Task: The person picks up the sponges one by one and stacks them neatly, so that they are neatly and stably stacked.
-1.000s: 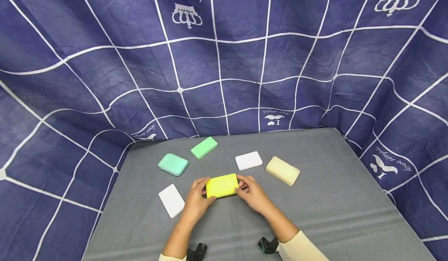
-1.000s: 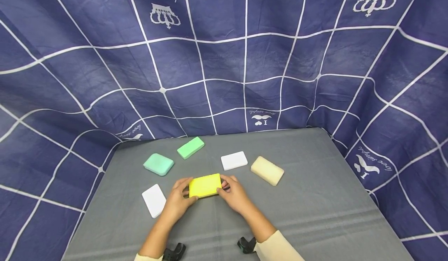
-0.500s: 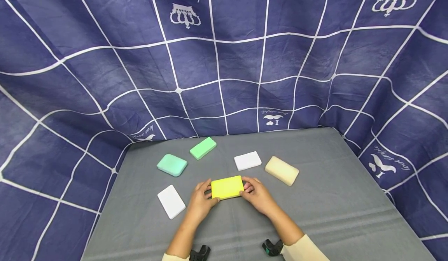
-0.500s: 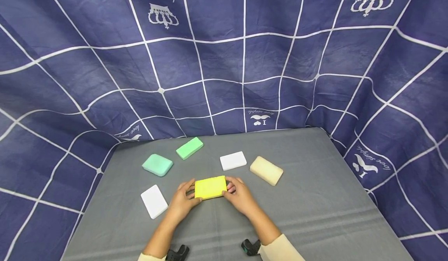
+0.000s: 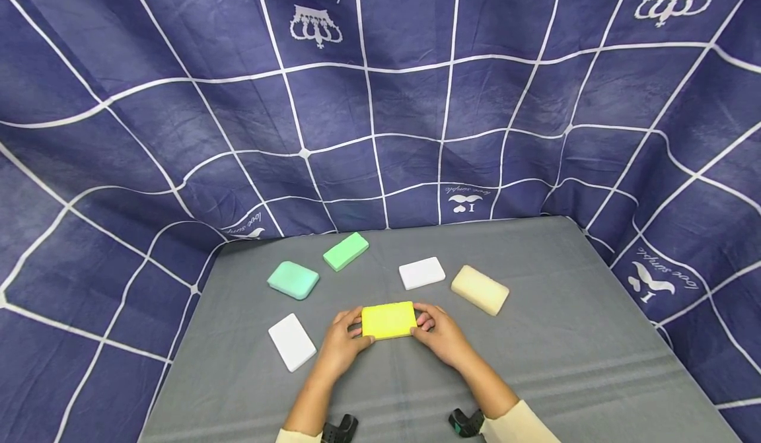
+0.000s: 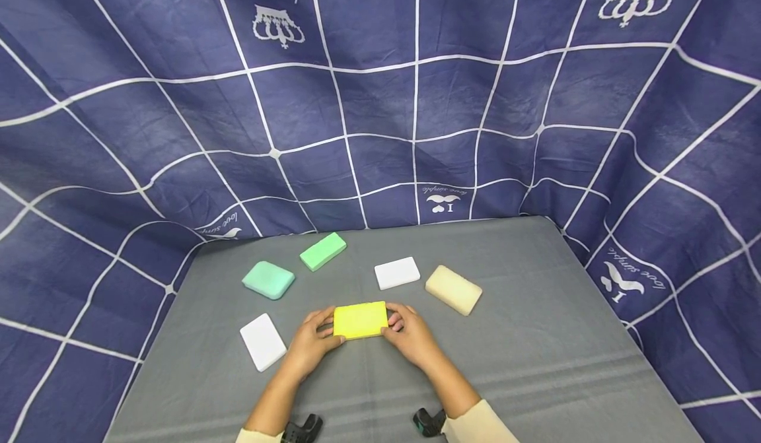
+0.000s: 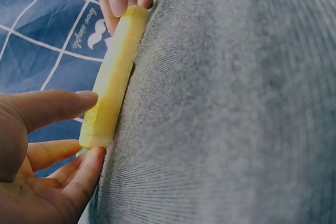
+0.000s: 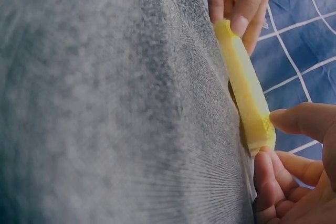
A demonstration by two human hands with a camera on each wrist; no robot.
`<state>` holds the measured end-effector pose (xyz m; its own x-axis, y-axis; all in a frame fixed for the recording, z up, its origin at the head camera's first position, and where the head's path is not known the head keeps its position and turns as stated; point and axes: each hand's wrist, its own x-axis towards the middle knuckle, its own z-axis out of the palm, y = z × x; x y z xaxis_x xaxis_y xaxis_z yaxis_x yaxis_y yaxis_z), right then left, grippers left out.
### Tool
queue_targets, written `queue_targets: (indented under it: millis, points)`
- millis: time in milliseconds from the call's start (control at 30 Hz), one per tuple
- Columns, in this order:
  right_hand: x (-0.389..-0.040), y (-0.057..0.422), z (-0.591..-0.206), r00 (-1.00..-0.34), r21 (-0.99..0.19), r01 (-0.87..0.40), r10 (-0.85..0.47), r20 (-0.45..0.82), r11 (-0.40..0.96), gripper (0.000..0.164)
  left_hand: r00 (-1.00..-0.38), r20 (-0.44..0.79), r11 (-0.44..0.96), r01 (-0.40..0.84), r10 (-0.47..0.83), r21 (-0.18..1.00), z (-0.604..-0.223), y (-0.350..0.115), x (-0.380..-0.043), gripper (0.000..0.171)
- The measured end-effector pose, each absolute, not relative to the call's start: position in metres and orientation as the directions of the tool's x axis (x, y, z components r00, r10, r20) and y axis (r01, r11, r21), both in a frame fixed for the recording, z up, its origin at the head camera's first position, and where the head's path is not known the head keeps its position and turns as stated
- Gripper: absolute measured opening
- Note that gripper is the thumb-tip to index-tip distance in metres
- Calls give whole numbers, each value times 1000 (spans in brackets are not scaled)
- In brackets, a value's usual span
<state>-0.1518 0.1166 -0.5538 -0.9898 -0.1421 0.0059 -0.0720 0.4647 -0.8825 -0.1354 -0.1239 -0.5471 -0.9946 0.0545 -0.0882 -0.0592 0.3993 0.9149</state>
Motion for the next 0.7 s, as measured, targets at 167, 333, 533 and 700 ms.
queue_targets:
  millis: [167, 333, 533, 700]
  points:
    - [-152, 116, -554, -992, -884, -57, -127, -3, 464, 47, -995, -88, 404, -61, 47, 913, -549, -125, -136, 72]
    - [-152, 118, -553, -993, -893, -51, -118, -2, 447, 46, -997, -77, 432, -58, 29, 900, -550, -120, -138, 70]
    - [-153, 122, -553, -996, -902, -36, -92, -5, 430, 45, -998, -55, 468, -40, 19, 883, -549, -114, -141, 69]
    - [-155, 124, -554, -995, -907, -40, -95, 0, 419, 44, -999, -48, 471, -33, 20, 881, -547, -112, -142, 67]
